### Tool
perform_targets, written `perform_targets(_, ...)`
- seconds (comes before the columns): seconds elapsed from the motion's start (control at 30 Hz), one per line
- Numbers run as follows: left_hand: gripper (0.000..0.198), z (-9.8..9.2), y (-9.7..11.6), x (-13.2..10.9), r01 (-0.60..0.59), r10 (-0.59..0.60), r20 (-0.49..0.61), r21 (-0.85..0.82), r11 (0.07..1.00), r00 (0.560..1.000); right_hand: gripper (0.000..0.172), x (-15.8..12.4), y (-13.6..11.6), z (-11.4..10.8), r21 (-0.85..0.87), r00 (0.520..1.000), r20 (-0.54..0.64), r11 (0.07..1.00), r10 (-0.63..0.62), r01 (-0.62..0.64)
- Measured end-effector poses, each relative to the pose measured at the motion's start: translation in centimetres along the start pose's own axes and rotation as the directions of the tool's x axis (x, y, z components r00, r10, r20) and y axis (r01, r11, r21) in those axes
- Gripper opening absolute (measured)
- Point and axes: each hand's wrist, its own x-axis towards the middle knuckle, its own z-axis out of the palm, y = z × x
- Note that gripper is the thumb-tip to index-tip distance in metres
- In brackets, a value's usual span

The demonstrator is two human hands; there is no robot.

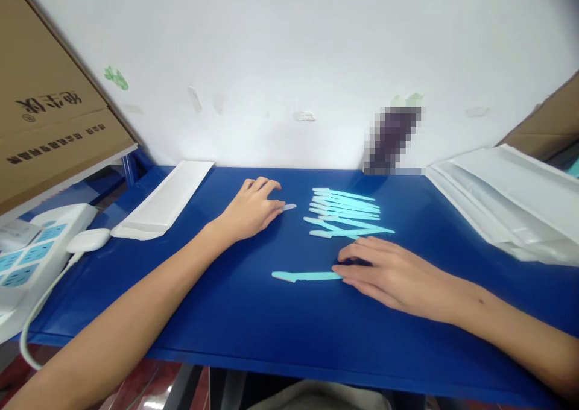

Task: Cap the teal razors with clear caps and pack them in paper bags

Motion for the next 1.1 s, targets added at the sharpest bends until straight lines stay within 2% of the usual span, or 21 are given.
perform_targets(0.1,0.035,-0.1,0.6,0.2,-0.017,0.017,0.008,-0.001,1.0,1.0,0.032,-0.1,0.5,-0.1,0.014,0.999,0.007,0.999,0.032,-0.032)
perform_targets(0.37,0.036,-0.1,1.0,0.0,-0.008,0.009,0.015,-0.07,0.998,1.0,0.025,-0.7,2.6,-1.1,0.029,0.973,0.068,0.975,0.218,-0.221)
perform_targets(0.53,0.032,-0.6,1.5,0.2,-0.079,0.081,0.006,-0.147,0.986,0.997,0.024,-0.8,3.0,-1.2,-0.018,0.959,0.081,0.962,0.272,-0.271)
perform_targets(0.77,0.012,-1.3,1.4,0.5,-0.06,0.08,0.073,-0.24,0.969,0.994,0.027,-0.9,3.5,-1.0,-0.053,0.936,0.141,0.947,0.321,-0.317)
perform_targets(0.9,0.023,-0.9,1.6,0.4,-0.041,0.045,0.005,-0.337,0.941,0.999,0.022,-1.1,3.5,-0.9,-0.033,0.929,0.148,0.94,0.34,-0.338)
perform_targets(0.97,0.032,-0.8,2.2,0.5,-0.005,-0.03,-0.063,-0.493,0.87,0.998,0.022,-1.1,3.4,-1.0,-0.041,0.933,0.137,0.943,0.332,-0.329)
perform_targets(1.0,0.032,-0.8,2.6,0.6,0.021,-0.084,-0.078,-0.599,0.8,0.993,0.022,-1.2,3.4,-1.0,-0.045,0.939,0.13,0.948,0.319,-0.316)
perform_targets(1.1,0.02,-1.0,3.7,1.0,0.122,-0.222,0.011,-0.859,0.497,0.975,0.023,-1.2,3.5,-1.3,-0.061,0.95,0.113,0.956,0.291,-0.286)
